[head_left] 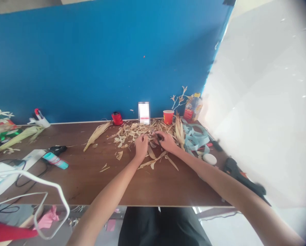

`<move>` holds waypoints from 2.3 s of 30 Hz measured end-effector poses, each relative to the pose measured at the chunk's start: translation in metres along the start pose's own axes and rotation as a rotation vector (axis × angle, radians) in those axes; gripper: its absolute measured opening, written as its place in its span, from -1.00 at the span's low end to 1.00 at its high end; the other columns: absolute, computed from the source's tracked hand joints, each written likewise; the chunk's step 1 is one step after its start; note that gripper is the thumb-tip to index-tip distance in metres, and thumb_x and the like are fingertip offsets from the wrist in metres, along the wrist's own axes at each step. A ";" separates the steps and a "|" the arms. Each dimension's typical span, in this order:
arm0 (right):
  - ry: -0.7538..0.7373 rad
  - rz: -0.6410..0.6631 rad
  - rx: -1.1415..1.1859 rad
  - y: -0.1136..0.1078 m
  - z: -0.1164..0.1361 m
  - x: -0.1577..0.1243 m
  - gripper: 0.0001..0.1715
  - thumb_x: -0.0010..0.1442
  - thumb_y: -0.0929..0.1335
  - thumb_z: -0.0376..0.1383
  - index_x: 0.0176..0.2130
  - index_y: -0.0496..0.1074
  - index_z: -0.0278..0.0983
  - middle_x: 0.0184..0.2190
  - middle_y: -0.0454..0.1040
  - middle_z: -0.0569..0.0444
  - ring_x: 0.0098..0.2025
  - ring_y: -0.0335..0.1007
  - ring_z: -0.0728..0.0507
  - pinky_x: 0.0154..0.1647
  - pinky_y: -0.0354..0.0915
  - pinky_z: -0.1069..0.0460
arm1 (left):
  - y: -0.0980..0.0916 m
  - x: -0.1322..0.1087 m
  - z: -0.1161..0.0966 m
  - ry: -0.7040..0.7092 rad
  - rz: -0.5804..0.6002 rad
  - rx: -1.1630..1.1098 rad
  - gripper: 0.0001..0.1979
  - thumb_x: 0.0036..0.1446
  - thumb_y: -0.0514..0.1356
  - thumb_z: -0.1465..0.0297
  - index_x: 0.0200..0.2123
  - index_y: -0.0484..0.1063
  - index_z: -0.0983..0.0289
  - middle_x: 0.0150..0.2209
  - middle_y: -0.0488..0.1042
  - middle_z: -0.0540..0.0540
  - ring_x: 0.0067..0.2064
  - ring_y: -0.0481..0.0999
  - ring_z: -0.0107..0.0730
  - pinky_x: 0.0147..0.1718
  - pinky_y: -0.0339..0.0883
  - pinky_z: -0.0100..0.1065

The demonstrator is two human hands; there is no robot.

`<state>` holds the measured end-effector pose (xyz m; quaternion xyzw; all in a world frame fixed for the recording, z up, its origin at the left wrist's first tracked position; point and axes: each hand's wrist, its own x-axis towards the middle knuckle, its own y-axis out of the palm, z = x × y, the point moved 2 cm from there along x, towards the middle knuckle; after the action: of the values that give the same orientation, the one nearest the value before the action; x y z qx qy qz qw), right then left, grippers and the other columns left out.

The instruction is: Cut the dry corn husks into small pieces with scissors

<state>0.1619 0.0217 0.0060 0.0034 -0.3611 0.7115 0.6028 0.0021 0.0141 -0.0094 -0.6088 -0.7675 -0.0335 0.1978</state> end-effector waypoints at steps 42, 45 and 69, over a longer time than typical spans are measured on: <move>0.146 -0.027 -0.540 0.010 0.007 -0.010 -0.50 -0.01 0.31 -0.35 -0.02 0.38 -0.13 -0.23 0.55 0.11 -0.20 0.43 -0.17 -0.23 0.23 0.03 | 0.010 0.005 0.005 -0.151 0.033 -0.344 -0.90 0.09 0.11 0.34 -0.35 0.32 0.25 -0.49 0.38 -0.02 -0.58 0.33 -0.53 -0.58 0.20 -0.47; 0.133 -0.017 -0.574 0.011 0.009 -0.012 -0.49 -0.01 0.31 -0.35 -0.02 0.37 -0.12 -0.18 0.54 0.10 -0.18 0.42 -0.18 -0.23 0.23 0.03 | 0.008 0.007 0.007 -0.114 -0.006 -0.353 -0.89 0.06 0.14 0.33 -0.40 0.35 0.26 -0.58 0.26 -0.07 -0.57 0.27 -0.53 -0.57 0.16 -0.48; 0.197 -0.018 -0.690 0.010 0.011 -0.013 -0.54 0.02 0.29 -0.29 -0.03 0.37 -0.12 -0.24 0.54 0.09 -0.21 0.42 -0.18 -0.29 0.18 0.03 | 0.008 0.002 0.001 -0.081 0.020 -0.260 -0.75 0.12 0.09 0.27 -0.52 0.31 0.29 -0.59 0.27 -0.03 -0.55 0.26 -0.52 -0.55 0.17 -0.47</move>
<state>0.1518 0.0046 0.0035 -0.2660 -0.5202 0.5391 0.6067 0.0087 0.0181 -0.0116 -0.6377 -0.7580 -0.1063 0.0865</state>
